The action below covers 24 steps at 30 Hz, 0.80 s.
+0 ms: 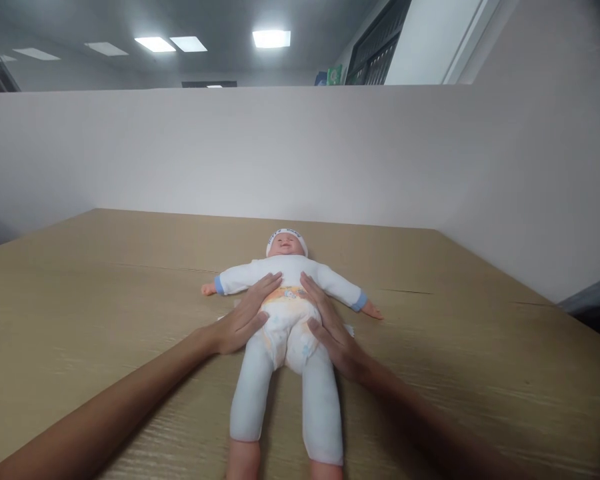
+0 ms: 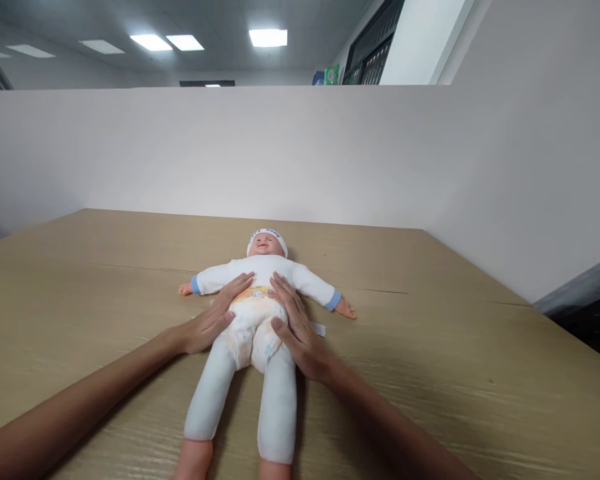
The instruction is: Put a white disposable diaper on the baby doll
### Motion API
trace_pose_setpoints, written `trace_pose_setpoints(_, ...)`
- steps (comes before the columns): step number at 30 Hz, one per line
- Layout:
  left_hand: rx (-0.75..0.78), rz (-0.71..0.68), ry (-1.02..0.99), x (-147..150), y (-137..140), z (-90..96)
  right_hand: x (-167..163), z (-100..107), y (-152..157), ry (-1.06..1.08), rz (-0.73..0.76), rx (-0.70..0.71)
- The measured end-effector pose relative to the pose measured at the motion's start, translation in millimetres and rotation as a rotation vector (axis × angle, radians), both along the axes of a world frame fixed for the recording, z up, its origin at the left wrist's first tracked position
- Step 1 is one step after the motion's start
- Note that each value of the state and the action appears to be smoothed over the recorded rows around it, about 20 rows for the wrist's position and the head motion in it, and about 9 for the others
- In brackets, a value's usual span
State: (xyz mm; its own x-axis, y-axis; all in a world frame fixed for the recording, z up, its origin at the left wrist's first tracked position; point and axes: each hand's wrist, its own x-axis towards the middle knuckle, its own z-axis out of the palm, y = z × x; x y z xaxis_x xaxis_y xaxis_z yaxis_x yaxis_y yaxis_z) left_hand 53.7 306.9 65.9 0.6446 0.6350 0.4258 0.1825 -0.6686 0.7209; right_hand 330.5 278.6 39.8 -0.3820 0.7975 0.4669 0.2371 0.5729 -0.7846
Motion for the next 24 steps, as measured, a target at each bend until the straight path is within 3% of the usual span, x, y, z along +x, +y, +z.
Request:
trace_pose_setpoints(3, 0.007, 0.005, 0.008, -2.5, -0.6, 8.4, 6.5, -0.8, -3.4, -0.049, -0.056, 0.038)
trace_pose_setpoints(7, 0.045, -0.007, 0.069, -1.2, -6.0, 40.4, 28.2, 0.9, -9.9, -0.116, -0.277, 0.126)
trace_pose_setpoints(10, 0.136, 0.004, 0.123, 14.2, -13.1, 68.7, 46.8, 0.8, -11.9, -0.239, -0.464, 0.112)
trace_pose_setpoints(13, 0.246, -0.045, 0.198, 39.7, -14.5, 84.4, 56.8, -3.8, -11.1, -0.297, -0.572, 0.067)
trace_pose_setpoints(19, 0.343, -0.109, 0.435, 80.5, 5.2, 77.1, 60.4, -13.8, -10.1, -0.340, -0.605, -0.047)
trace_pose_setpoints(24, 0.331, -0.034, 0.490, 92.3, 12.6, 67.8, 71.0, -16.2, -6.7, -0.328, -0.547, -0.215)
